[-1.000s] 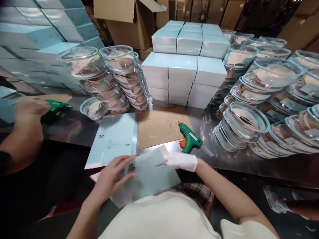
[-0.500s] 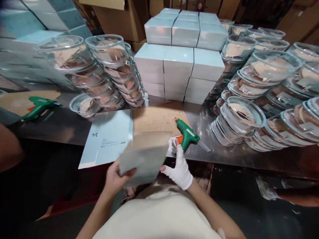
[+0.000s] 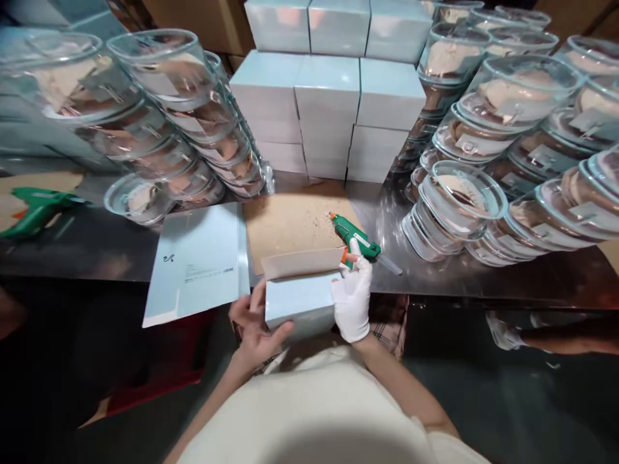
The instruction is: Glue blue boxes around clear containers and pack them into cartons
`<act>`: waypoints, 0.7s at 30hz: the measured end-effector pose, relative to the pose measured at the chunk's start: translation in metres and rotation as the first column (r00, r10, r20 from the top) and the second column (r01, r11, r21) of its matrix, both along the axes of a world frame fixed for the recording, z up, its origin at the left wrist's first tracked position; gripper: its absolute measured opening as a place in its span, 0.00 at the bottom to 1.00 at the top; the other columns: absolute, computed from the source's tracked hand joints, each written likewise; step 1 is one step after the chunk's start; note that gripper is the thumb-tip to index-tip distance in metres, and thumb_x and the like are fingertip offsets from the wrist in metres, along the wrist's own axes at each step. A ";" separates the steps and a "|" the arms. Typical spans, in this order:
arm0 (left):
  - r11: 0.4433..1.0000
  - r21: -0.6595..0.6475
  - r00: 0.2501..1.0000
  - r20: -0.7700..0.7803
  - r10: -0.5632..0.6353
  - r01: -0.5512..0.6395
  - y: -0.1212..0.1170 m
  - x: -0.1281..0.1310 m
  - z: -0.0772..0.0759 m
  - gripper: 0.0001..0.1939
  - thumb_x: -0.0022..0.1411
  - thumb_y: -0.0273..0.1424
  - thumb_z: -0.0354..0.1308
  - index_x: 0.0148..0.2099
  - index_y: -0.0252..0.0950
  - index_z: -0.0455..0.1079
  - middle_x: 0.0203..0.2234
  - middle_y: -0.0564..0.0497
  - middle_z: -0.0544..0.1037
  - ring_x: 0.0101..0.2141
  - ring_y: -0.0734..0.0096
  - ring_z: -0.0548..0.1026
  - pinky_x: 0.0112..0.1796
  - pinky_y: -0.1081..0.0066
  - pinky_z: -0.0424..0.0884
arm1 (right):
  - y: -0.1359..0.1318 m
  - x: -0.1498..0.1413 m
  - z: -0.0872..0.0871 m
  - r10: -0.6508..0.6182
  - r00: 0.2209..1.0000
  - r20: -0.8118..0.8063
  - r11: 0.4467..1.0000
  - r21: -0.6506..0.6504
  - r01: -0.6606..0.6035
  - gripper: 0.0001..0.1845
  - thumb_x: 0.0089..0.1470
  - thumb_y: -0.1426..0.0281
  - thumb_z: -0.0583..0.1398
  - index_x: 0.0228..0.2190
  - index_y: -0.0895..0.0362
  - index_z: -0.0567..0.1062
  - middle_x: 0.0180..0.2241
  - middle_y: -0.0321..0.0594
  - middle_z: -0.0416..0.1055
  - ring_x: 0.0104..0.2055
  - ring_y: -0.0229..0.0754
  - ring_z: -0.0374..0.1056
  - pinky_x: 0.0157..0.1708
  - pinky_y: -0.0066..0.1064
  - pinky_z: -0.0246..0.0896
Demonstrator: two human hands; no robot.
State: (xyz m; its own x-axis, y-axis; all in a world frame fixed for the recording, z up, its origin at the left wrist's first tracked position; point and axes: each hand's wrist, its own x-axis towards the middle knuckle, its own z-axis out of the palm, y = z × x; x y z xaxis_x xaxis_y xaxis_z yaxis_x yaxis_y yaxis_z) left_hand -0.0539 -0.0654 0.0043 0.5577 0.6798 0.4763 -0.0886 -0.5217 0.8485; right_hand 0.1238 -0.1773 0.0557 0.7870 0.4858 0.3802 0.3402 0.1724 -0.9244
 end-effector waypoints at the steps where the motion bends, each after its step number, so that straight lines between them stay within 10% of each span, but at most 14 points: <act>1: 0.996 0.081 0.999 0.001 -0.033 0.033 0.005 -0.003 0.005 0.23 0.59 0.48 0.73 0.49 0.40 0.77 0.56 0.37 0.76 0.59 0.51 0.76 0.59 0.54 0.73 | -0.005 0.006 0.000 0.000 1.000 -0.017 1.000 -0.009 -0.001 0.29 0.63 0.59 0.59 0.63 0.47 0.62 0.74 0.52 0.57 0.65 0.48 0.70 0.61 0.44 0.72; 4: 0.976 0.216 0.999 0.014 0.031 -0.033 0.021 -0.013 0.015 0.14 0.62 0.42 0.72 0.46 0.40 0.81 0.50 0.42 0.80 0.55 0.54 0.79 0.54 0.60 0.75 | -0.021 0.028 0.009 -0.067 0.997 0.023 0.936 -0.345 0.071 0.22 0.68 0.52 0.53 0.53 0.52 0.71 0.58 0.54 0.76 0.53 0.50 0.77 0.55 0.44 0.73; 5: 0.967 0.234 0.995 0.034 0.094 -0.100 0.026 -0.016 0.017 0.13 0.63 0.40 0.72 0.47 0.41 0.81 0.49 0.43 0.81 0.55 0.55 0.79 0.55 0.61 0.75 | -0.023 0.036 0.015 -0.099 0.993 0.065 0.832 -0.542 0.119 0.24 0.69 0.49 0.51 0.48 0.53 0.75 0.50 0.54 0.80 0.51 0.53 0.78 0.55 0.46 0.71; 8: 0.950 0.254 0.983 0.059 0.172 -0.181 0.036 -0.019 0.017 0.13 0.64 0.36 0.71 0.50 0.42 0.81 0.48 0.47 0.82 0.56 0.58 0.78 0.57 0.62 0.73 | -0.012 0.054 0.035 -0.068 0.987 0.143 0.297 -0.942 0.157 0.32 0.67 0.42 0.54 0.44 0.58 0.79 0.43 0.58 0.81 0.51 0.61 0.79 0.55 0.49 0.68; 10: 0.956 0.249 0.987 0.048 0.151 -0.158 0.037 -0.017 0.014 0.13 0.65 0.36 0.71 0.51 0.42 0.80 0.48 0.47 0.82 0.57 0.57 0.77 0.59 0.61 0.72 | 0.002 0.065 0.040 -0.027 0.993 0.115 0.139 -0.983 0.117 0.33 0.62 0.43 0.61 0.47 0.61 0.79 0.47 0.63 0.81 0.53 0.64 0.78 0.54 0.49 0.69; 12: 0.964 0.223 0.990 0.037 0.140 -0.144 0.034 -0.013 0.009 0.13 0.66 0.39 0.70 0.50 0.42 0.80 0.49 0.46 0.81 0.60 0.56 0.75 0.61 0.58 0.70 | 0.011 0.075 0.034 -0.086 0.996 0.034 0.258 -0.964 0.056 0.26 0.55 0.50 0.68 0.39 0.61 0.81 0.43 0.61 0.82 0.52 0.64 0.79 0.51 0.45 0.70; 16: 0.971 0.088 0.974 0.070 0.216 -0.222 0.027 -0.004 -0.001 0.15 0.67 0.45 0.67 0.48 0.41 0.79 0.46 0.46 0.81 0.60 0.54 0.74 0.62 0.56 0.69 | 0.004 0.088 0.005 -0.219 0.876 -0.430 0.788 -0.607 -0.101 0.13 0.43 0.61 0.69 0.25 0.56 0.74 0.26 0.47 0.79 0.37 0.54 0.80 0.35 0.36 0.72; 21: 0.955 -0.070 0.951 0.089 0.295 -0.290 0.028 0.009 0.003 0.16 0.66 0.47 0.68 0.47 0.40 0.79 0.45 0.47 0.80 0.56 0.55 0.76 0.58 0.61 0.69 | -0.007 0.076 -0.006 -0.168 0.844 -0.509 0.945 -0.327 -0.009 0.27 0.39 0.57 0.68 0.41 0.58 0.76 0.33 0.42 0.81 0.33 0.46 0.79 0.34 0.35 0.76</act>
State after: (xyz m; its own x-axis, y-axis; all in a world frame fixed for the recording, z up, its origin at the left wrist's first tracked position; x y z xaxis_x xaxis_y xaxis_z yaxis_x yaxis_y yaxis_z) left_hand -0.0453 -0.0377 0.0074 0.2835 0.8329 0.4753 -0.0227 -0.4896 0.8716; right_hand 0.1998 -0.1847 0.0499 0.8638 0.4338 -0.2561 -0.2093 -0.1533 -0.9657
